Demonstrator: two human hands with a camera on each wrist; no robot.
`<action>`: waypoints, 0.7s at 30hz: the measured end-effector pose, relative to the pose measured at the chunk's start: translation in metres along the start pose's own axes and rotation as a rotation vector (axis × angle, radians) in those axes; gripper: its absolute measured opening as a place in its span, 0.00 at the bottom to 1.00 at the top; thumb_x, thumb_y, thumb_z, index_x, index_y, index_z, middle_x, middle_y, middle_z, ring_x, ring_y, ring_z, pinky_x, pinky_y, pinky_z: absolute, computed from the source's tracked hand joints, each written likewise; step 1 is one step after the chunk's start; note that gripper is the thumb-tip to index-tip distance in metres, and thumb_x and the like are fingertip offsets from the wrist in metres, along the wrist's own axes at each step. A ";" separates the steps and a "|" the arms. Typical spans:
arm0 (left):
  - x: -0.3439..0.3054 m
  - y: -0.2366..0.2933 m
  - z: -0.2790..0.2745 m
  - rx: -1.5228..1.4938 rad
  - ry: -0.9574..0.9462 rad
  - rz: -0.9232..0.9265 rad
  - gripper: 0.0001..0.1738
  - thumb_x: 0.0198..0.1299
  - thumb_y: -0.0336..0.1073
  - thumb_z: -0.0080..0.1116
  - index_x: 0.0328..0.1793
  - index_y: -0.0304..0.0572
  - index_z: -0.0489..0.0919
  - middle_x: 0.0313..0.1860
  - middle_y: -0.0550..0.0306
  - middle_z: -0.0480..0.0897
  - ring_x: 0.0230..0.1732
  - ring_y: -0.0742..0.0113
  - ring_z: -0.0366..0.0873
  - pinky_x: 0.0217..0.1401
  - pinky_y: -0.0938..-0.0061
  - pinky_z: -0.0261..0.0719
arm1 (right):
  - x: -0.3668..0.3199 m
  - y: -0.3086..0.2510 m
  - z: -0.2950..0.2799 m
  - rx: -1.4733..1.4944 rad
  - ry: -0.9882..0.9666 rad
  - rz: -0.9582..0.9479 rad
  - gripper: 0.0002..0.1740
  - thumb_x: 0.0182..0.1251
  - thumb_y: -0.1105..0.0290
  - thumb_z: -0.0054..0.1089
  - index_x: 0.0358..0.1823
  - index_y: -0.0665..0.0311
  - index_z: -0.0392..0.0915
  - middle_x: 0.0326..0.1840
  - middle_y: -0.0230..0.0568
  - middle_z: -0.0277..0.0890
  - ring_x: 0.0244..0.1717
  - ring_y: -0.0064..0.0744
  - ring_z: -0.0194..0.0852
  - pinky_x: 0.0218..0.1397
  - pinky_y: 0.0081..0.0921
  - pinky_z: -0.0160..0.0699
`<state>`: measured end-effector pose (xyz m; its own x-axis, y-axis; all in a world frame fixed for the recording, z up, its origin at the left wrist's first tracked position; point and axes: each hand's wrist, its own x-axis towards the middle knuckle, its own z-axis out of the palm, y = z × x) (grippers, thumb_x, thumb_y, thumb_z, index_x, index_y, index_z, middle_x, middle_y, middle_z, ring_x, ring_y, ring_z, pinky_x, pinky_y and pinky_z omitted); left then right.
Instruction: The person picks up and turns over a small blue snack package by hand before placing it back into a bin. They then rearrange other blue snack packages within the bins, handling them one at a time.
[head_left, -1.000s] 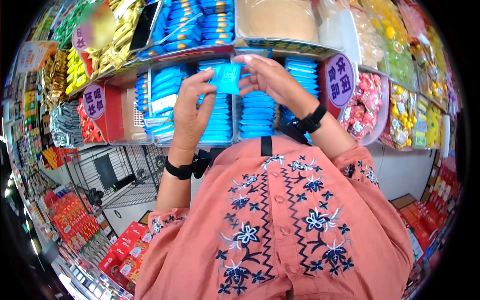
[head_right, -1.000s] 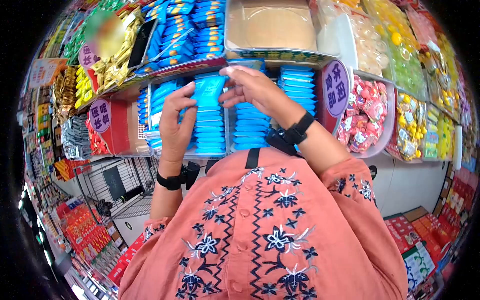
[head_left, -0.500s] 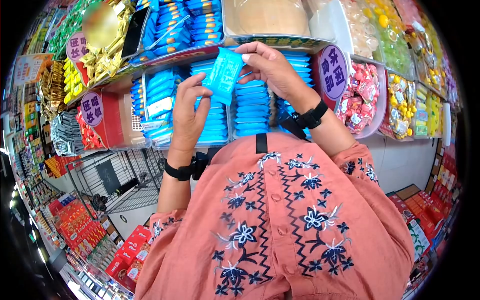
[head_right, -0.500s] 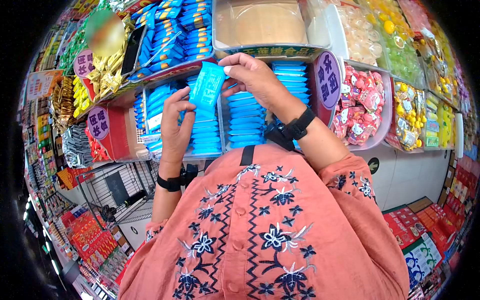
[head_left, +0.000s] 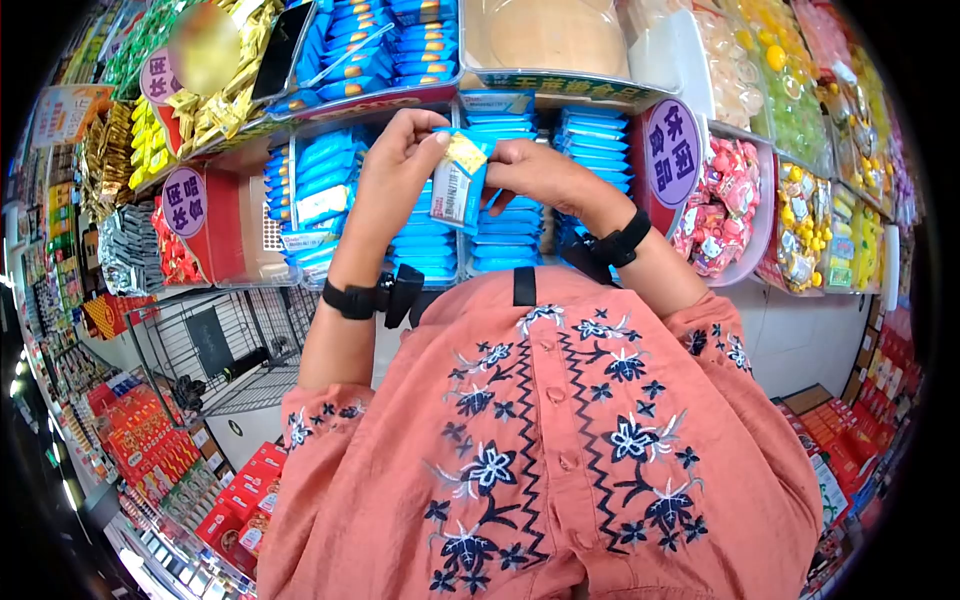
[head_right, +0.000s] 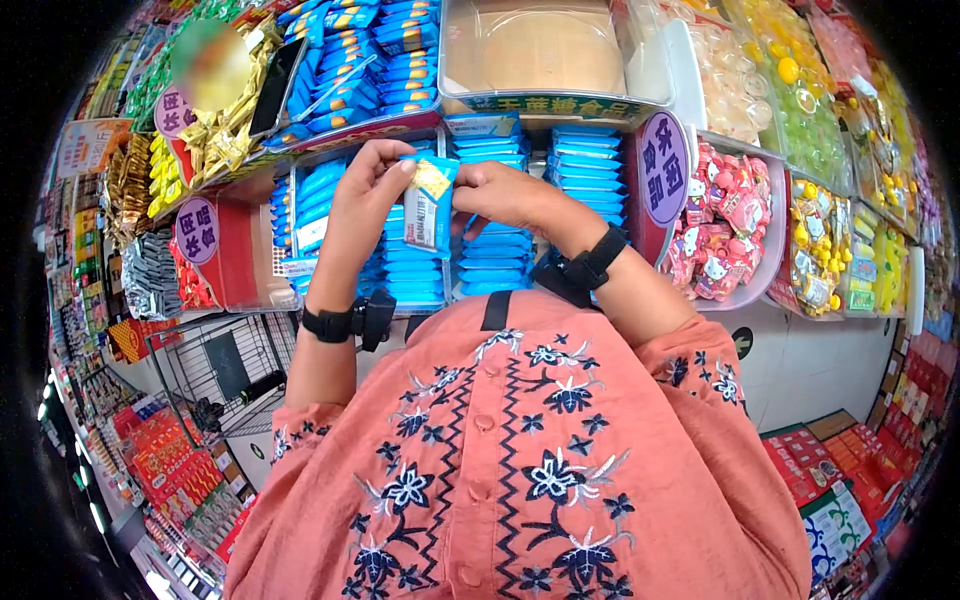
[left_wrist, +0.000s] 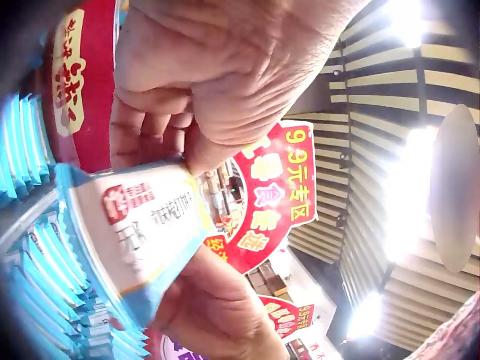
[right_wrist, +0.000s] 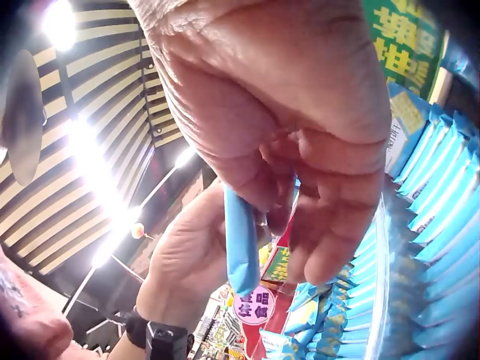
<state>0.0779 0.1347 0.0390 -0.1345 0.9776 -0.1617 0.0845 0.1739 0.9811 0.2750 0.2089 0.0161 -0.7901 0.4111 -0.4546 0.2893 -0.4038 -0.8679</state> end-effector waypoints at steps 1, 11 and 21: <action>0.003 -0.002 0.000 0.014 -0.010 -0.024 0.10 0.72 0.33 0.60 0.53 0.35 0.79 0.40 0.63 0.81 0.39 0.81 0.76 0.41 0.82 0.75 | 0.001 0.002 -0.002 0.044 -0.016 -0.009 0.16 0.72 0.65 0.56 0.51 0.70 0.80 0.45 0.42 0.85 0.43 0.30 0.87 0.42 0.27 0.89; 0.018 -0.006 0.003 0.098 -0.085 -0.032 0.12 0.74 0.34 0.60 0.57 0.37 0.79 0.41 0.63 0.82 0.41 0.82 0.77 0.43 0.83 0.76 | -0.007 0.005 -0.016 0.294 -0.009 -0.125 0.23 0.76 0.62 0.59 0.64 0.71 0.72 0.48 0.40 0.82 0.42 0.29 0.86 0.38 0.24 0.88; 0.010 -0.005 -0.006 0.036 -0.021 -0.188 0.20 0.74 0.43 0.59 0.64 0.37 0.77 0.46 0.58 0.84 0.45 0.73 0.82 0.43 0.78 0.80 | 0.000 0.007 -0.020 0.313 0.082 -0.102 0.19 0.78 0.60 0.60 0.58 0.67 0.75 0.48 0.40 0.83 0.41 0.28 0.87 0.39 0.24 0.88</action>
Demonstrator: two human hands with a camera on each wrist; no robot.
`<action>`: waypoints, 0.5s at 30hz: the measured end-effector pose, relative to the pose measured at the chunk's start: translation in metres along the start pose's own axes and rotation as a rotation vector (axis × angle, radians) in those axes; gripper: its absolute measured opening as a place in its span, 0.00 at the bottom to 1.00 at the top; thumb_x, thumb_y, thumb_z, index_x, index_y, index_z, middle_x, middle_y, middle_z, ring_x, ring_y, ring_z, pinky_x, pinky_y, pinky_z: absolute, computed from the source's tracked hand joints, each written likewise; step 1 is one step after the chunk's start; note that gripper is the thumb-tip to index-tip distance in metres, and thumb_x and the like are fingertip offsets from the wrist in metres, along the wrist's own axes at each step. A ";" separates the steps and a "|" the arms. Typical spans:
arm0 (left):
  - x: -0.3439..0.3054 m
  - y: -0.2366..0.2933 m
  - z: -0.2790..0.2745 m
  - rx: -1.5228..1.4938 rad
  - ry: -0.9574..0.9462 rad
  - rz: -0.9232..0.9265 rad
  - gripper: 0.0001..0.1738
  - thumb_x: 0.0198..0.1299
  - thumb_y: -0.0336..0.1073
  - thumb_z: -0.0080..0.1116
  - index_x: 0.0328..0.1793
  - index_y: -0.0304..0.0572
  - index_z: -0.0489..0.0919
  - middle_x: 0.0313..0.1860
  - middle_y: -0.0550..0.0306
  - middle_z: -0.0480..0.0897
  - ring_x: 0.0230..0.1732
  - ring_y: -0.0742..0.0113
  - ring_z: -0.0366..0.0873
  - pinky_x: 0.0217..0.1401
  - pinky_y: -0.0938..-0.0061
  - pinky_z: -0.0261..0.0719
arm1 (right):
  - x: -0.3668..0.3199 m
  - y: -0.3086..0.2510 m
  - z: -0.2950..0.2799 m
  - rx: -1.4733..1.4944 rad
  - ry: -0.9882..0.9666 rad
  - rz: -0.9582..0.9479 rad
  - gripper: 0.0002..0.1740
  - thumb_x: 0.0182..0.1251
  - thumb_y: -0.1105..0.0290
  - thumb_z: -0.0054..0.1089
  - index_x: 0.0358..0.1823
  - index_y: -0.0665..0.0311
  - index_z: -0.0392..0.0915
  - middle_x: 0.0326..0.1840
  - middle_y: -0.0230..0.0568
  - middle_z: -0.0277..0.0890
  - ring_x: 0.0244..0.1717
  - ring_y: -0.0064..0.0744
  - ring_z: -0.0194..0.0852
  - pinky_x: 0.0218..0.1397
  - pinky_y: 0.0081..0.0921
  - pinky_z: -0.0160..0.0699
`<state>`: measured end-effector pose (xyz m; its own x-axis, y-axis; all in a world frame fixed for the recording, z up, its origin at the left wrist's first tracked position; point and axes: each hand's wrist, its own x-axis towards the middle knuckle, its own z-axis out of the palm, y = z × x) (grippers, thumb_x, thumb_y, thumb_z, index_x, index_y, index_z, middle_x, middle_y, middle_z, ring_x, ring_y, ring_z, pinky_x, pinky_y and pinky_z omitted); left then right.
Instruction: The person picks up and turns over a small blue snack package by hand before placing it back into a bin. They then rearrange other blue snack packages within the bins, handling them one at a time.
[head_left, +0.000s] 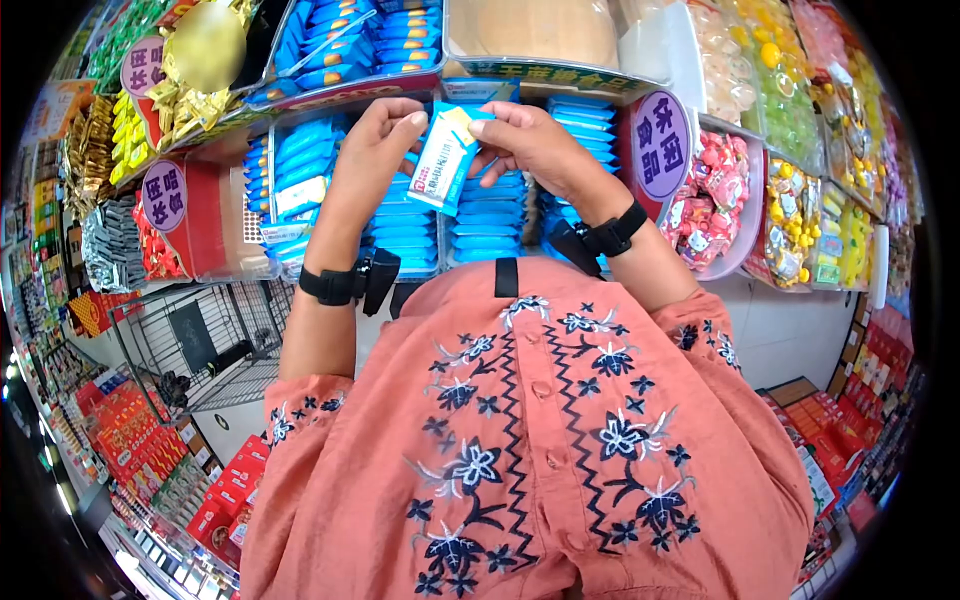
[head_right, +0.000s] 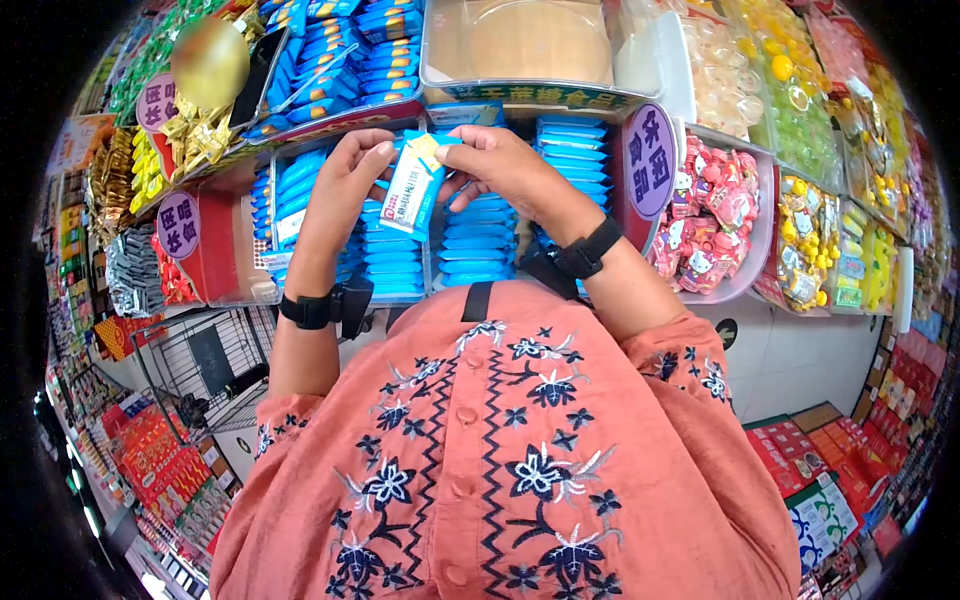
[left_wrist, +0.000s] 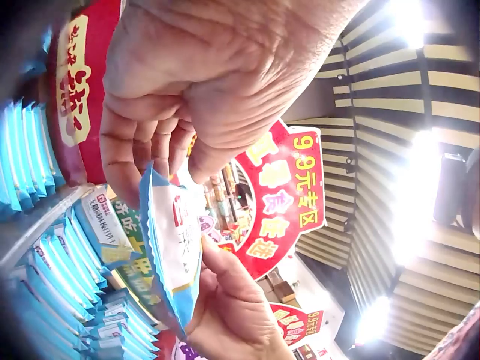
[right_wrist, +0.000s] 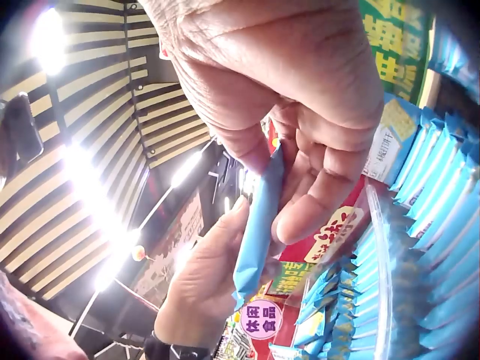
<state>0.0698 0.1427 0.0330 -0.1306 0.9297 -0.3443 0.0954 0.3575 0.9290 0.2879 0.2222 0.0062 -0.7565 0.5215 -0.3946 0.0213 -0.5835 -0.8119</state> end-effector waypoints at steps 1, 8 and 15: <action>-0.004 0.000 0.000 0.004 0.022 0.002 0.21 0.74 0.45 0.58 0.64 0.38 0.77 0.47 0.58 0.84 0.46 0.73 0.81 0.43 0.77 0.80 | 0.000 0.000 -0.001 0.002 0.011 -0.012 0.19 0.78 0.60 0.60 0.58 0.67 0.75 0.48 0.40 0.83 0.41 0.28 0.87 0.39 0.24 0.88; -0.021 -0.011 -0.003 0.048 0.033 -0.056 0.22 0.74 0.48 0.58 0.61 0.37 0.79 0.45 0.59 0.83 0.45 0.75 0.80 0.41 0.77 0.81 | 0.002 0.001 -0.005 0.010 0.050 -0.043 0.19 0.78 0.60 0.60 0.58 0.67 0.75 0.49 0.40 0.83 0.43 0.28 0.87 0.42 0.25 0.89; -0.029 -0.017 -0.002 -0.013 0.039 -0.061 0.23 0.74 0.49 0.58 0.61 0.35 0.79 0.46 0.58 0.83 0.42 0.74 0.81 0.36 0.79 0.81 | 0.001 -0.002 -0.003 0.020 0.062 -0.062 0.19 0.78 0.60 0.60 0.58 0.67 0.75 0.50 0.40 0.83 0.44 0.29 0.87 0.44 0.25 0.90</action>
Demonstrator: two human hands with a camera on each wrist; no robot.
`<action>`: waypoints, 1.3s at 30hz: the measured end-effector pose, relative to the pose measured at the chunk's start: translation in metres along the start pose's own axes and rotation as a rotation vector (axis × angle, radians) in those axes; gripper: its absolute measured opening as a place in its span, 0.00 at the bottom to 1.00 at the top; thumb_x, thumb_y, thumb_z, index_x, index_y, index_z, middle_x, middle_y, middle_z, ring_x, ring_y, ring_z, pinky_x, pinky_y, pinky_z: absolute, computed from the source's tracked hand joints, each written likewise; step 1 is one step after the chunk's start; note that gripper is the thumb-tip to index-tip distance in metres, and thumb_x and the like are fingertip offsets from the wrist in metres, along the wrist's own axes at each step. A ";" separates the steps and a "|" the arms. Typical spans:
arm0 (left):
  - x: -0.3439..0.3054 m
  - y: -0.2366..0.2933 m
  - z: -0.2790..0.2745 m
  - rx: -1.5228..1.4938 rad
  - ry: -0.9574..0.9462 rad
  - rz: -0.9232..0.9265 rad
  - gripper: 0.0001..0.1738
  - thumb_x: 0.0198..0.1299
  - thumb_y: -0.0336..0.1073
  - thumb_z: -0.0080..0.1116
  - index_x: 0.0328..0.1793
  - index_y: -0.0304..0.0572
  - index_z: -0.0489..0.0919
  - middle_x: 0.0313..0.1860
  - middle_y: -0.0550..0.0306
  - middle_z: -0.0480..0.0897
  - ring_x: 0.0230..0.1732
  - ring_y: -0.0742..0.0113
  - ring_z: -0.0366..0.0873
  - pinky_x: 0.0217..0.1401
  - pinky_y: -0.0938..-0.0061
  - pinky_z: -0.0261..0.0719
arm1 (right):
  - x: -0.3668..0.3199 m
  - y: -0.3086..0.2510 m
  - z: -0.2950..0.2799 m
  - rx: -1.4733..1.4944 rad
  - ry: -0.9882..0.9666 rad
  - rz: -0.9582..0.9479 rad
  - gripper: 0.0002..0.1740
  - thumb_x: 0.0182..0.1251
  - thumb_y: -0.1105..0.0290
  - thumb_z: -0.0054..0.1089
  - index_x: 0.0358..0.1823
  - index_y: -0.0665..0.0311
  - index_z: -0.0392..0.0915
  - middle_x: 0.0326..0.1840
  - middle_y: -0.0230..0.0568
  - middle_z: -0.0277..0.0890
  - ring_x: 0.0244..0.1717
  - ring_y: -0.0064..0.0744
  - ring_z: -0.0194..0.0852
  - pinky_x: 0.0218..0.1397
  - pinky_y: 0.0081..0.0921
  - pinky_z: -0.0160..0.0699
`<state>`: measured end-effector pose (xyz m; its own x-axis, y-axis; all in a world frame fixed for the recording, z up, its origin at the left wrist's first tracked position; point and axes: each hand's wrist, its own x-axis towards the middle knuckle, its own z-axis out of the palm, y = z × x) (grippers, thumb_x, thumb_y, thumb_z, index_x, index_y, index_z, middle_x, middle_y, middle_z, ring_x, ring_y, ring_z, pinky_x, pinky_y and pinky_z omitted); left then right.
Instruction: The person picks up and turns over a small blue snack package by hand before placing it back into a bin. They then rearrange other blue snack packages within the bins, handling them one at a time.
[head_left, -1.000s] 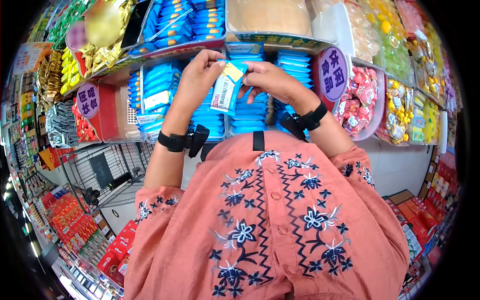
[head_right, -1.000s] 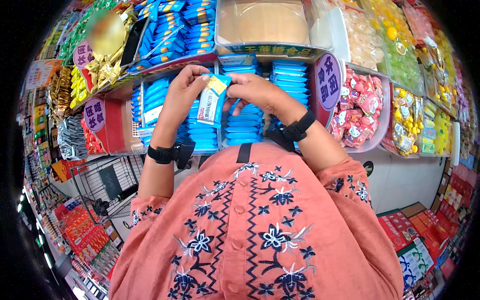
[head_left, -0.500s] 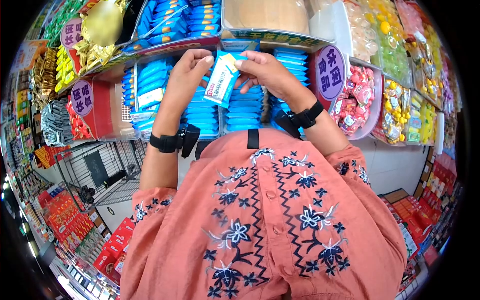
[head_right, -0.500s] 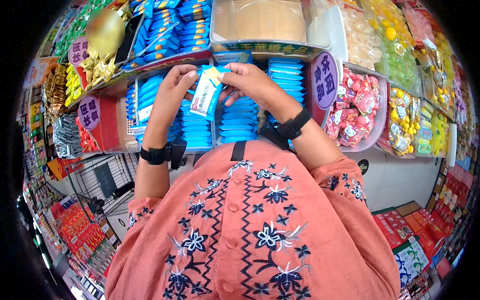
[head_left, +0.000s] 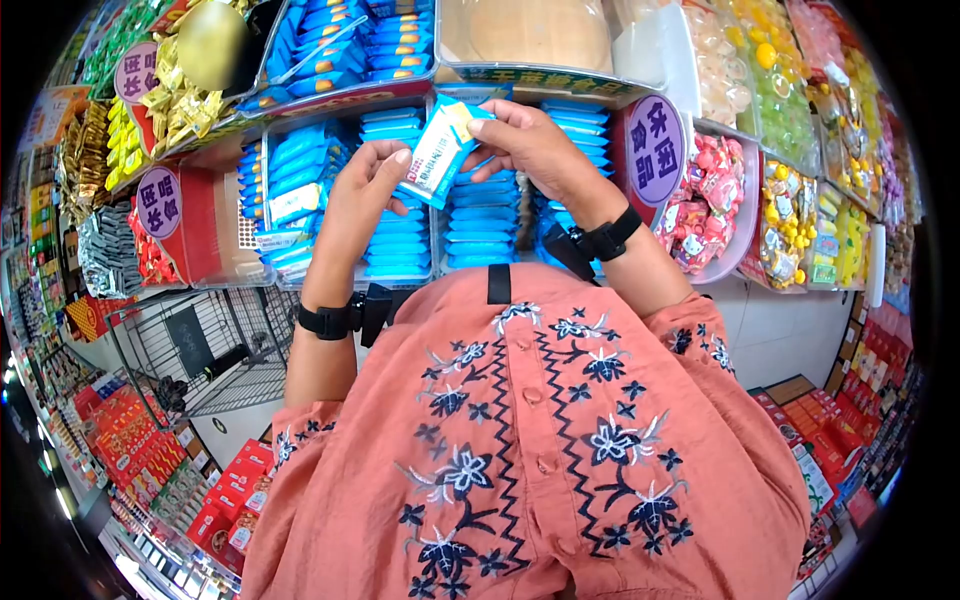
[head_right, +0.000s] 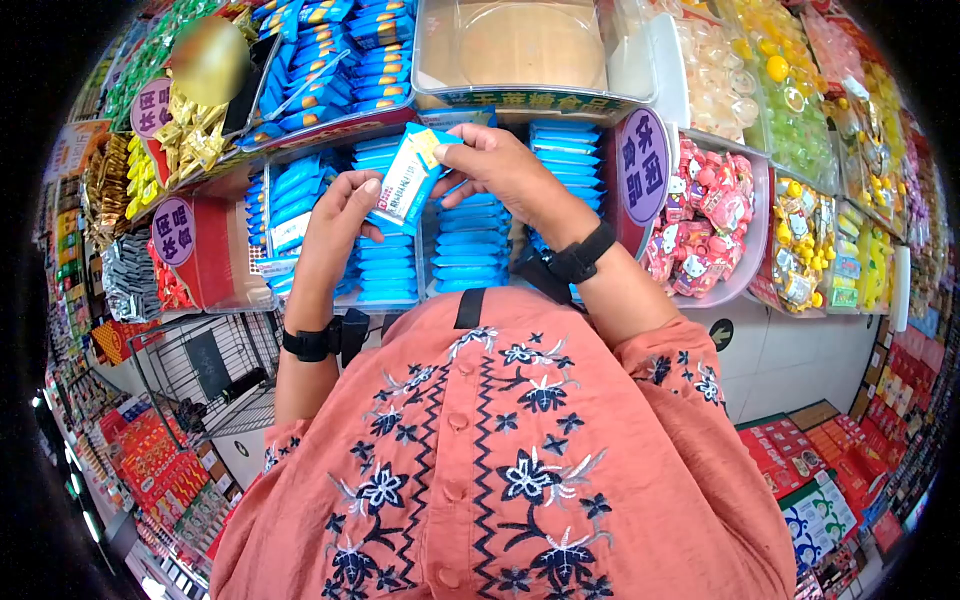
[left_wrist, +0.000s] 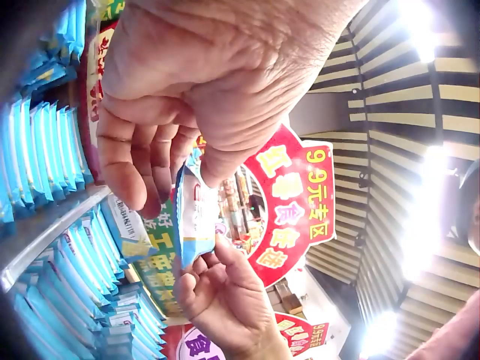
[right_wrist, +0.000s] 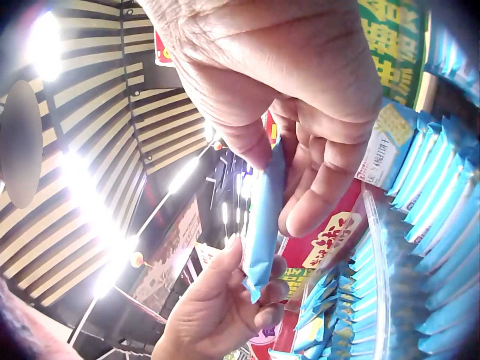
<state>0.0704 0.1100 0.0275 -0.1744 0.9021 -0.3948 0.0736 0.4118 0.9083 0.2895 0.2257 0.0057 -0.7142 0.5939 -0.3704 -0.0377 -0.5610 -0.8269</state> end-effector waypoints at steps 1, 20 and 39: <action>0.000 -0.001 0.000 0.002 -0.001 -0.001 0.23 0.75 0.49 0.58 0.60 0.36 0.79 0.45 0.59 0.83 0.43 0.75 0.81 0.36 0.79 0.81 | 0.001 0.000 -0.001 -0.004 0.002 -0.004 0.19 0.78 0.60 0.60 0.58 0.67 0.75 0.50 0.40 0.83 0.44 0.30 0.87 0.44 0.26 0.90; -0.001 0.000 0.000 -0.047 -0.016 -0.007 0.20 0.73 0.43 0.60 0.59 0.34 0.79 0.41 0.58 0.85 0.38 0.77 0.79 0.33 0.81 0.75 | 0.000 0.002 0.000 -0.022 0.023 -0.033 0.21 0.77 0.59 0.61 0.58 0.70 0.74 0.51 0.44 0.82 0.46 0.33 0.88 0.47 0.28 0.90; 0.029 -0.024 -0.136 0.872 0.455 0.460 0.14 0.65 0.32 0.65 0.55 0.41 0.80 0.47 0.44 0.82 0.49 0.43 0.81 0.51 0.58 0.80 | 0.002 0.008 0.003 -0.091 0.025 0.033 0.23 0.77 0.62 0.57 0.65 0.70 0.71 0.58 0.51 0.80 0.54 0.40 0.85 0.54 0.33 0.86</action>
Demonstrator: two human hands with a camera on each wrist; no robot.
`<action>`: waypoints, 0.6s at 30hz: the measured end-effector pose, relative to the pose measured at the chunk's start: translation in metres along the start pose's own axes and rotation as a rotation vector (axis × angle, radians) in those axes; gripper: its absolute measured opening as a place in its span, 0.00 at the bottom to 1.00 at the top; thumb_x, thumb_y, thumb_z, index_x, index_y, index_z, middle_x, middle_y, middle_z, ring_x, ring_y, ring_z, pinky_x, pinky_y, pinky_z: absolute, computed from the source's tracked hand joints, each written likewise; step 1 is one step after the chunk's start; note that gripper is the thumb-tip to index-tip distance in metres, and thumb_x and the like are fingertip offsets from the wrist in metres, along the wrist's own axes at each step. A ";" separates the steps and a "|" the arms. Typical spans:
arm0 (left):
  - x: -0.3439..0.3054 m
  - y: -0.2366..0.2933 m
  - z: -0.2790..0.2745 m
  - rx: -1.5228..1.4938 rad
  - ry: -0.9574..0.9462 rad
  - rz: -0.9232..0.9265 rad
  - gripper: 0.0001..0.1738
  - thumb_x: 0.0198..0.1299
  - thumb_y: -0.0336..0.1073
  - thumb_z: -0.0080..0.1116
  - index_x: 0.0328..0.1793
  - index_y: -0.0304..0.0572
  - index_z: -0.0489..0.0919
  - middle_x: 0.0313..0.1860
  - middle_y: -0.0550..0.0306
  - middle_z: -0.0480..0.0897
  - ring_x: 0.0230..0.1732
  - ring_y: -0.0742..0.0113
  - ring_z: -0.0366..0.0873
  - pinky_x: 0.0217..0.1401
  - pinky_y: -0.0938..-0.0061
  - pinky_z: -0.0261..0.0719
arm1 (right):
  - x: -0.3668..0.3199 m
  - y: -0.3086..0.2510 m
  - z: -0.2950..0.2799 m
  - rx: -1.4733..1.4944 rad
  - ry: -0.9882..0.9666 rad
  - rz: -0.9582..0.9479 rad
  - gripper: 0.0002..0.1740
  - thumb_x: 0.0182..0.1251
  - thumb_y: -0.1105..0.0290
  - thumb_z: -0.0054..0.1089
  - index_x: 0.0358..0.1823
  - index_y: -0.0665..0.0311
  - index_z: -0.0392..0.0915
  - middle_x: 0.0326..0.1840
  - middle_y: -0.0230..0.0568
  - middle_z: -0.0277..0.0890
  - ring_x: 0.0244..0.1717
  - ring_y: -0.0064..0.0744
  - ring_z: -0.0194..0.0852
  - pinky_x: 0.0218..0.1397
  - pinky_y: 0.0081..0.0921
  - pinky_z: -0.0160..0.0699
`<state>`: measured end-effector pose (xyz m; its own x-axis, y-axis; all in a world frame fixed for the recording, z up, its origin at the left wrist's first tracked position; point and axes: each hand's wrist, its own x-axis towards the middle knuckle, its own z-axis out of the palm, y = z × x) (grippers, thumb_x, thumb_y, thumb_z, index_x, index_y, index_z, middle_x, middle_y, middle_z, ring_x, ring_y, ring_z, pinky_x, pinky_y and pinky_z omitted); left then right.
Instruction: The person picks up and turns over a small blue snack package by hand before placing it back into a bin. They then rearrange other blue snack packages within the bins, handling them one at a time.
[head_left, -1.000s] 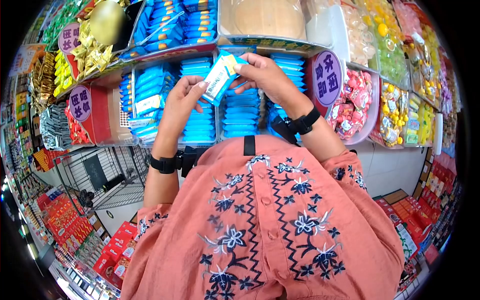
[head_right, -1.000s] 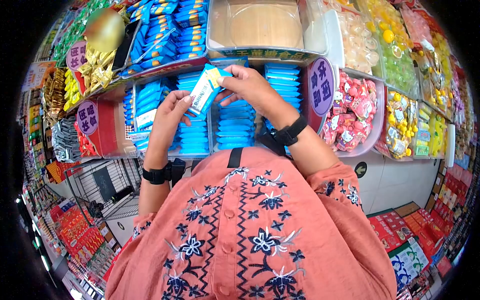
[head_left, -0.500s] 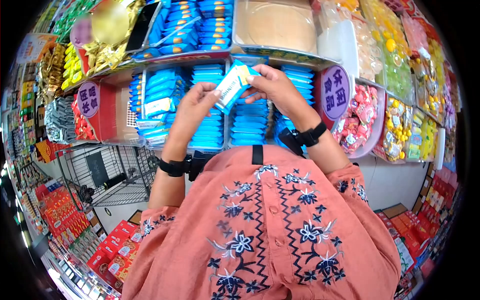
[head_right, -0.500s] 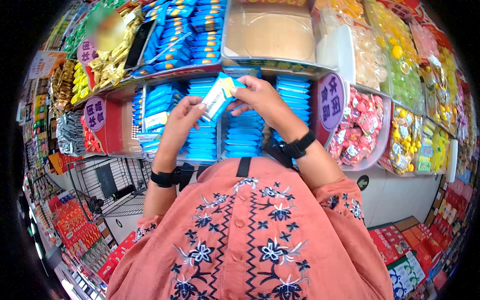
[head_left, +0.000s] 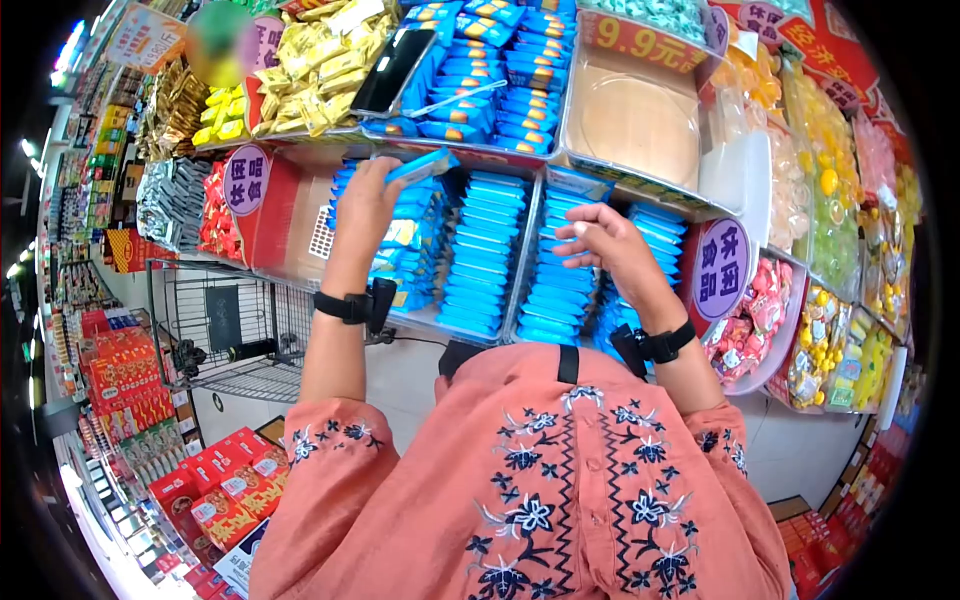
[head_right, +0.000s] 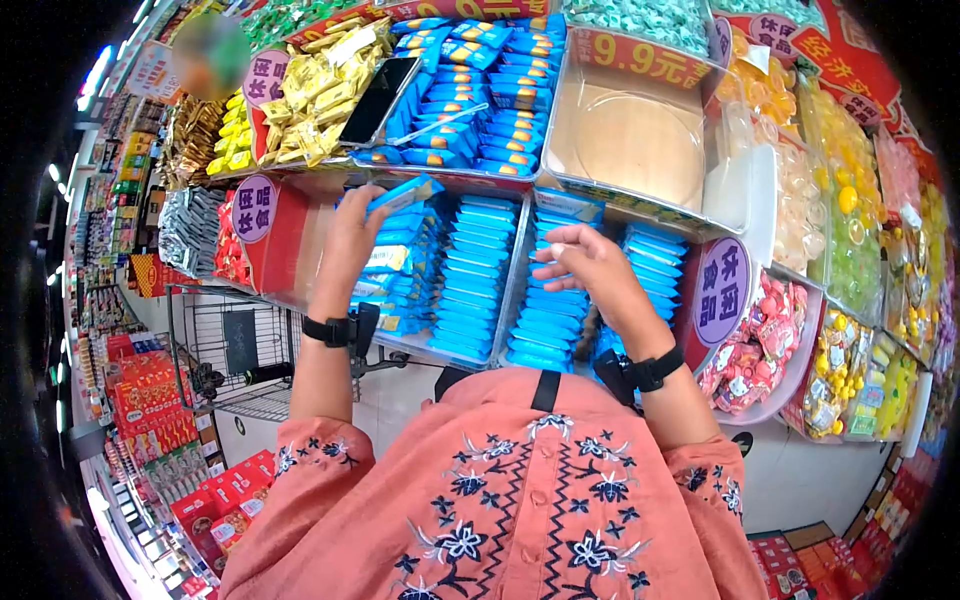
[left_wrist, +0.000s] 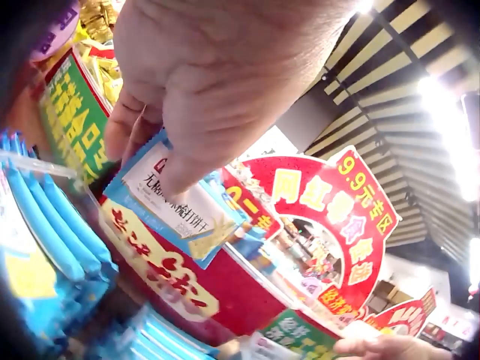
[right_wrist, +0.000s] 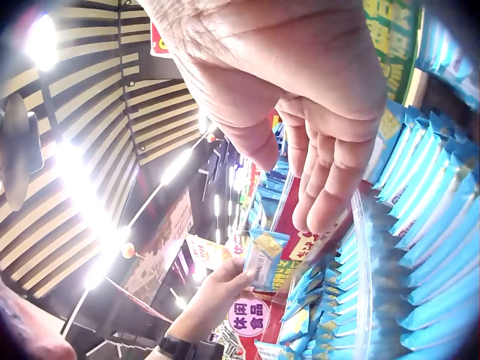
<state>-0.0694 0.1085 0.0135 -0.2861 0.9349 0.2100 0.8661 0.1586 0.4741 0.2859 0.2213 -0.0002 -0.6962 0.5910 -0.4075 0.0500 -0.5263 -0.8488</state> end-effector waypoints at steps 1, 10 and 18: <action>0.004 -0.007 -0.001 0.076 0.030 0.047 0.14 0.64 0.31 0.64 0.55 0.42 0.80 0.47 0.43 0.81 0.49 0.40 0.81 0.50 0.55 0.80 | -0.001 0.001 0.001 0.002 0.003 0.013 0.23 0.78 0.62 0.58 0.65 0.70 0.71 0.58 0.52 0.80 0.53 0.40 0.85 0.54 0.33 0.87; 0.011 -0.065 0.028 0.236 0.047 0.099 0.15 0.61 0.27 0.62 0.55 0.44 0.80 0.51 0.44 0.81 0.52 0.40 0.80 0.55 0.51 0.79 | -0.003 0.011 -0.003 -0.017 0.030 0.040 0.21 0.79 0.62 0.56 0.64 0.69 0.71 0.56 0.52 0.81 0.52 0.41 0.86 0.51 0.34 0.88; -0.024 -0.044 -0.009 0.147 -0.065 0.040 0.19 0.59 0.31 0.68 0.56 0.37 0.80 0.51 0.43 0.83 0.49 0.38 0.81 0.55 0.53 0.80 | 0.000 0.011 -0.005 -0.013 0.059 0.067 0.20 0.78 0.63 0.56 0.62 0.69 0.72 0.55 0.51 0.81 0.50 0.38 0.86 0.50 0.32 0.88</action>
<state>-0.1041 0.0767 -0.0043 -0.2268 0.9594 0.1679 0.9282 0.1607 0.3355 0.2905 0.2186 -0.0113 -0.6475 0.5898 -0.4826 0.1052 -0.5581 -0.8231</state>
